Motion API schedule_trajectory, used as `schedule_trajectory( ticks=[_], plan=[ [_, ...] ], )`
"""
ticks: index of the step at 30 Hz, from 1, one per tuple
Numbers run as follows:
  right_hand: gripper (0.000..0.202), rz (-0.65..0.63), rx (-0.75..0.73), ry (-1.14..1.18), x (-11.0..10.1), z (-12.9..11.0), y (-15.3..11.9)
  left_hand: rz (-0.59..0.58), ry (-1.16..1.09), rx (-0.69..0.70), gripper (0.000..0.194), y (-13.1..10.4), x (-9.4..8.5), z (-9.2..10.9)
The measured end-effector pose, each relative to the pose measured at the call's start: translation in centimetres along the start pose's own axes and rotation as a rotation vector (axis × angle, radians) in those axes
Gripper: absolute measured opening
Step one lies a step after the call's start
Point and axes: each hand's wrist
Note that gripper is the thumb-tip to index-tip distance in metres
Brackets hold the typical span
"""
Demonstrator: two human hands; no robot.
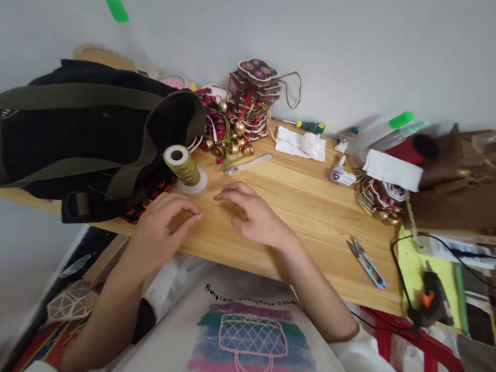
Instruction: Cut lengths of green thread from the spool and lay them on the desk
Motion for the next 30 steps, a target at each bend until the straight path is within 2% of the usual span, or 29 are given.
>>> schedule_trajectory(
  ticks=[5, 8, 11, 15, 20, 25, 30],
  plan=[
    [0.041, -0.069, 0.040, -0.108, 0.8, -0.1, -0.3, -0.078, 0.168, 0.076, 0.020, 0.0, 1.0, -1.2],
    [0.041, -0.053, 0.070, -0.140, 0.6, -0.1, -0.6, -0.142, 0.274, 0.126, 0.020, 0.1, 2.3, -1.9],
    [0.040, -0.017, 0.100, -0.156, 0.1, 0.1, -0.8, -0.170, 0.235, 0.154, 0.015, 0.3, 3.0, -1.9],
    [0.041, -0.017, 0.110, -0.156, 0.2, 0.1, -0.9, -0.178, 0.076, 0.143, 0.017, 0.6, 2.4, -1.1],
    [0.035, -0.162, 0.041, -0.023, 0.0, -0.5, -0.9, -0.108, -0.046, 0.110, 0.014, 0.6, 0.6, -0.3],
    [0.020, -0.274, 0.087, 0.171, -3.3, -0.2, -2.4, -0.013, -0.052, 0.069, 0.015, 0.7, -0.1, 0.0],
    [0.009, -0.269, 0.168, 0.358, -7.9, 0.8, -5.7, -0.052, -0.052, 0.015, 0.018, 1.0, 0.3, 0.4]
  ],
)
Point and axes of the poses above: each hand's wrist, its own y-axis towards the middle knuckle, its own x-axis out of the palm, z = x × y, and after that the axes turned 15 degrees about z, right-handed
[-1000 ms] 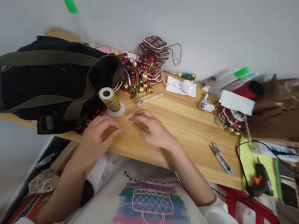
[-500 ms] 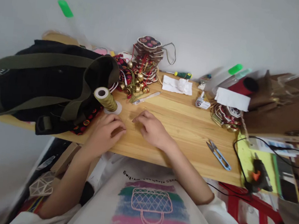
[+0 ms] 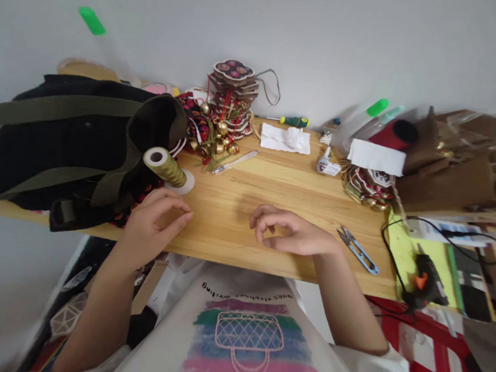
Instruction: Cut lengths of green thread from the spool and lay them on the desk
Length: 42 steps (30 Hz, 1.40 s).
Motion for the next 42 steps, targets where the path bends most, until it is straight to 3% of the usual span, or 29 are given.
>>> schedule_trajectory(
  ticks=[5, 12, 16, 20, 24, 26, 29, 33, 42],
  plan=[
    [0.008, 0.126, 0.130, 0.086, -2.4, 0.9, -4.5, -0.042, 0.000, -0.003, 0.020, 0.5, 0.8, 0.5],
    [0.026, 0.439, 0.447, 0.164, -4.7, 2.0, -9.2, -0.101, 0.017, 0.065, 0.021, 1.6, 2.2, 0.9],
    [0.037, 0.637, 0.546, 0.105, -6.1, 2.8, -10.5, -0.144, 0.055, 0.078, 0.022, 2.7, 3.5, 1.2],
    [0.042, 0.721, 0.613, 0.062, -7.2, 3.7, -11.3, -0.196, 0.060, 0.052, 0.022, 4.1, 5.1, 2.0],
    [0.034, 0.787, 0.550, -0.098, -6.7, 4.4, -11.1, -0.247, 0.077, 0.031, 0.021, 5.0, 6.2, 2.8],
    [0.028, 0.762, 0.459, -0.228, -5.9, 4.6, -10.4, -0.254, 0.099, 0.025, 0.021, 5.1, 6.3, 2.9],
    [0.021, 0.626, 0.343, -0.449, -4.5, 4.6, -8.6, -0.248, 0.132, 0.022, 0.023, 5.2, 6.1, 2.9],
    [0.030, 0.471, 0.250, -0.673, -4.1, 4.4, -6.3, -0.244, 0.154, 0.024, 0.025, 5.1, 5.9, 2.9],
    [0.027, 0.110, 0.395, -1.046, -5.3, 1.6, -3.7, -0.214, 0.194, -0.022, 0.024, 5.1, 5.5, 2.5]
  ],
)
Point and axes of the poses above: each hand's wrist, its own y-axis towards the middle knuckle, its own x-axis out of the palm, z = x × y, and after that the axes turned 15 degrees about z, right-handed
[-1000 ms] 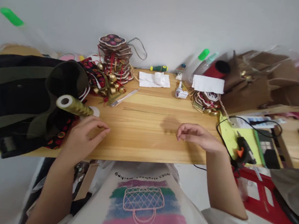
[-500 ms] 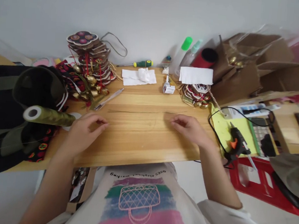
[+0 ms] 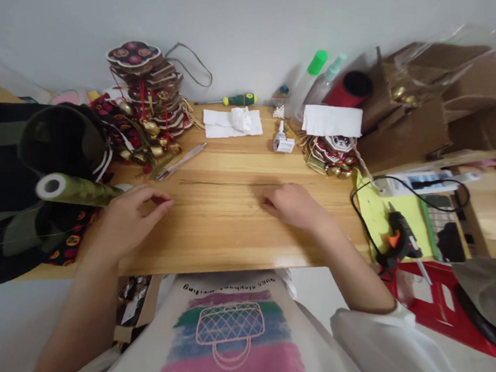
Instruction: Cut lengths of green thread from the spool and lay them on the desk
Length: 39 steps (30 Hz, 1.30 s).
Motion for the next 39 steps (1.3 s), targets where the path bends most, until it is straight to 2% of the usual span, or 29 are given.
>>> schedule_trajectory(
  ticks=[5, 12, 17, 24, 29, 39],
  plan=[
    [0.031, -0.056, -0.008, -0.088, 0.0, -0.1, 0.4, 0.033, 0.008, -0.056, 0.024, -0.1, -0.3, -0.1],
    [0.029, -0.027, 0.051, -0.083, 0.3, 0.8, -0.3, 0.030, -0.003, -0.113, 0.023, -0.4, -0.4, -0.2],
    [0.024, 0.026, 0.146, -0.055, -0.1, 2.7, -1.5, 0.046, -0.042, -0.063, 0.023, 0.0, 0.0, -0.3],
    [0.023, 0.067, 0.323, -0.048, -0.2, 6.1, -3.1, -0.039, -0.038, -0.036, 0.027, 1.4, 0.4, -0.2],
    [0.020, 0.094, 0.404, -0.056, -0.1, 7.4, -3.8, -0.020, -0.010, -0.004, 0.029, 1.8, 1.1, -0.8],
    [0.017, 0.172, 0.400, 0.009, 0.8, 9.3, -4.2, 0.039, 0.127, 0.104, 0.027, 1.9, 2.5, -2.4]
  ],
)
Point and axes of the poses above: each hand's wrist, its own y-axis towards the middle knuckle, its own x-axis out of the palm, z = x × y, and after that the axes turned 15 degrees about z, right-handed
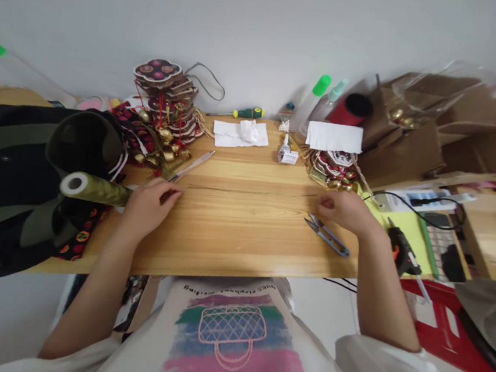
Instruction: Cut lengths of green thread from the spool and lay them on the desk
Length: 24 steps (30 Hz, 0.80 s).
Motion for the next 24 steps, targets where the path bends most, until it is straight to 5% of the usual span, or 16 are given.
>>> schedule_trajectory(
  ticks=[16, 24],
  plan=[
    [0.016, 0.043, 0.063, 0.013, 0.0, 0.3, -0.1, 0.063, 0.046, 0.066, 0.024, -0.3, 0.7, -0.6],
    [0.020, 0.148, 0.154, -0.033, -0.6, 0.5, -2.6, 0.106, 0.000, 0.081, 0.027, -0.4, 0.9, -0.9]
  ],
)
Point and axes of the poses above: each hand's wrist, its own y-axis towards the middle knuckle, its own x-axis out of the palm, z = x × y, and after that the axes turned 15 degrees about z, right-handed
